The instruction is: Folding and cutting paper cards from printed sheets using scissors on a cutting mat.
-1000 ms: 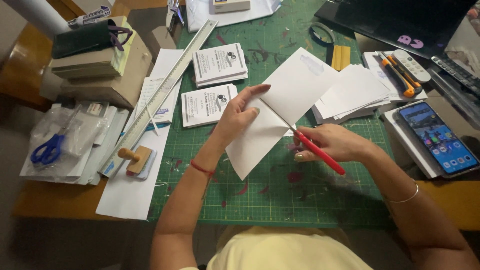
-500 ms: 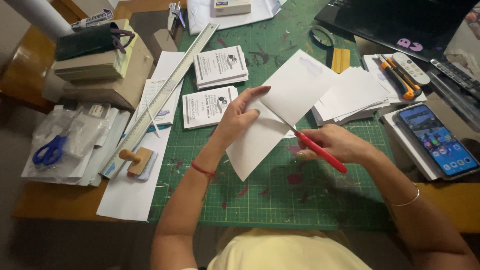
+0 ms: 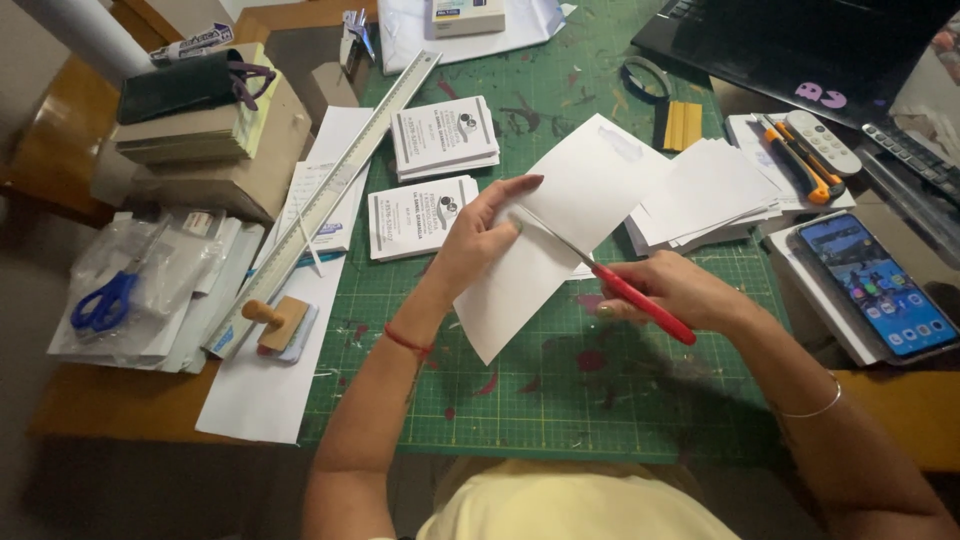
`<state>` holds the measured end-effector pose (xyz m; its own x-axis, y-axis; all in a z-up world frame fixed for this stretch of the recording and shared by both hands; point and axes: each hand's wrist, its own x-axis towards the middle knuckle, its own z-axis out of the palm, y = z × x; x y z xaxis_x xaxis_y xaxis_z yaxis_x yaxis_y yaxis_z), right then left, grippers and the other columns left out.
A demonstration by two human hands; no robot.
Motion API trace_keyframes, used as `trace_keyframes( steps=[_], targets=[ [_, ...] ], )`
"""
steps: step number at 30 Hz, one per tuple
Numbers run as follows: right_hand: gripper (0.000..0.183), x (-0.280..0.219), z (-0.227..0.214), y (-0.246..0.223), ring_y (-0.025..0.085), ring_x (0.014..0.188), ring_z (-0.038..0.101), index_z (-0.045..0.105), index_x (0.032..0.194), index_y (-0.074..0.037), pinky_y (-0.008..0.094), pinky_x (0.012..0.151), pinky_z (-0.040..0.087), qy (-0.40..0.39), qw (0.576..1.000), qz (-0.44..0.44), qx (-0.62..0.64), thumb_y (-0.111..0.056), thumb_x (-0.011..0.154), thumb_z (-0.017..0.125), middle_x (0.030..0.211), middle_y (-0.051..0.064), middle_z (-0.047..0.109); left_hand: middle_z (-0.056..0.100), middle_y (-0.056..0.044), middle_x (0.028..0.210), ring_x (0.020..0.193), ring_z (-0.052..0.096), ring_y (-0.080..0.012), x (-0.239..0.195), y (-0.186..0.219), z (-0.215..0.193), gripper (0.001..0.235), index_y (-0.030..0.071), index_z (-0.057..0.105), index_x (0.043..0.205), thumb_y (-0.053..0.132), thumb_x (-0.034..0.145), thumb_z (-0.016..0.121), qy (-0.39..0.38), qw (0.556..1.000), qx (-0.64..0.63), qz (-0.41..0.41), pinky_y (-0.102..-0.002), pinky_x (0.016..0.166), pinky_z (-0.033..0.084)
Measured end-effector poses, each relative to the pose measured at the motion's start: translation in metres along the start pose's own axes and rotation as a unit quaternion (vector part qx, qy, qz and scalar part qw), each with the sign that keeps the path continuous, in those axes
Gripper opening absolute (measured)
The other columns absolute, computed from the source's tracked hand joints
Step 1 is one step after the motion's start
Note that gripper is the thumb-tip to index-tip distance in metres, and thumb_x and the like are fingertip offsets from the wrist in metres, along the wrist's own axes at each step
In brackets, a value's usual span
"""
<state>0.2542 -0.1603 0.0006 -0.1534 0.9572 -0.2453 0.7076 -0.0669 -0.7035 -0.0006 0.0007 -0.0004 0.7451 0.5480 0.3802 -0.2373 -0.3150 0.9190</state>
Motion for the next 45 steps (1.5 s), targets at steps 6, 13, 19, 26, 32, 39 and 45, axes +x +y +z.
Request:
trace_keyframes(
  steps=[6,13,19,26,32,39,45],
  targets=[
    [0.022,0.003,0.004,0.014,0.018,0.054,0.074,0.079,0.101,-0.011,0.024,0.057,0.058,0.015,1.000,-0.002,-0.022,-0.033,0.098,0.076,0.064,0.007,0.076,0.063,-0.021,0.150,0.136,0.064,-0.0365,-0.001,0.007,-0.001,0.067,0.013,0.058,0.158,-0.007,0.095,0.050,-0.002,1.000,0.003,-0.018,-0.056,0.121,0.045],
    [0.021,0.001,-0.001,0.018,0.019,0.054,0.075,0.079,0.101,-0.011,0.025,0.057,0.060,0.019,0.999,-0.001,-0.025,-0.032,0.098,0.077,0.064,0.008,0.076,0.062,-0.021,0.150,0.131,0.065,-0.0347,0.002,0.008,-0.004,0.065,0.017,0.057,0.158,-0.001,0.096,0.052,-0.018,0.999,0.005,-0.045,-0.056,0.120,0.046],
    [0.018,-0.003,-0.002,0.011,0.021,0.058,0.077,0.080,0.106,-0.009,0.025,0.061,0.062,0.005,0.999,0.035,0.006,-0.025,0.099,0.077,0.067,0.010,0.077,0.060,-0.025,0.151,0.122,0.071,-0.0320,-0.001,0.020,-0.009,0.067,0.009,0.054,0.160,-0.005,0.095,0.051,-0.023,0.993,-0.090,-0.067,-0.046,0.108,0.058],
    [0.020,-0.001,-0.001,0.019,0.021,0.058,0.078,0.080,0.107,-0.009,0.027,0.060,0.063,0.006,1.000,0.021,0.017,-0.027,0.098,0.078,0.067,0.010,0.079,0.060,-0.024,0.153,0.119,0.073,-0.0287,0.000,-0.007,-0.006,0.071,0.012,0.053,0.163,-0.006,0.094,0.052,-0.026,0.995,-0.081,-0.060,-0.043,0.101,0.062],
    [0.023,0.001,0.000,0.018,0.021,0.059,0.078,0.081,0.109,-0.009,0.028,0.062,0.064,0.006,1.000,0.029,-0.002,-0.029,0.097,0.078,0.069,0.010,0.080,0.060,-0.020,0.153,0.127,0.070,-0.0324,-0.005,-0.005,-0.001,0.074,0.010,0.051,0.165,-0.006,0.093,0.054,-0.054,0.992,-0.087,-0.069,-0.049,0.106,0.060],
    [0.026,0.000,0.000,0.019,0.019,0.057,0.076,0.081,0.111,-0.007,0.026,0.062,0.062,0.011,0.998,0.053,-0.031,-0.030,0.099,0.076,0.067,0.008,0.078,0.058,-0.021,0.154,0.129,0.070,-0.0355,-0.001,-0.012,-0.007,0.072,0.008,0.049,0.165,-0.008,0.096,0.053,-0.059,0.992,-0.087,-0.071,-0.051,0.106,0.060],
    [0.021,-0.003,-0.005,0.005,0.018,0.056,0.076,0.081,0.106,-0.010,0.024,0.060,0.063,0.015,0.997,0.060,-0.046,-0.029,0.097,0.079,0.068,0.008,0.079,0.057,-0.022,0.156,0.134,0.066,-0.0328,0.003,-0.021,-0.006,0.074,0.008,0.050,0.165,-0.011,0.093,0.054,-0.066,0.994,-0.068,-0.059,-0.050,0.109,0.057]
  ],
)
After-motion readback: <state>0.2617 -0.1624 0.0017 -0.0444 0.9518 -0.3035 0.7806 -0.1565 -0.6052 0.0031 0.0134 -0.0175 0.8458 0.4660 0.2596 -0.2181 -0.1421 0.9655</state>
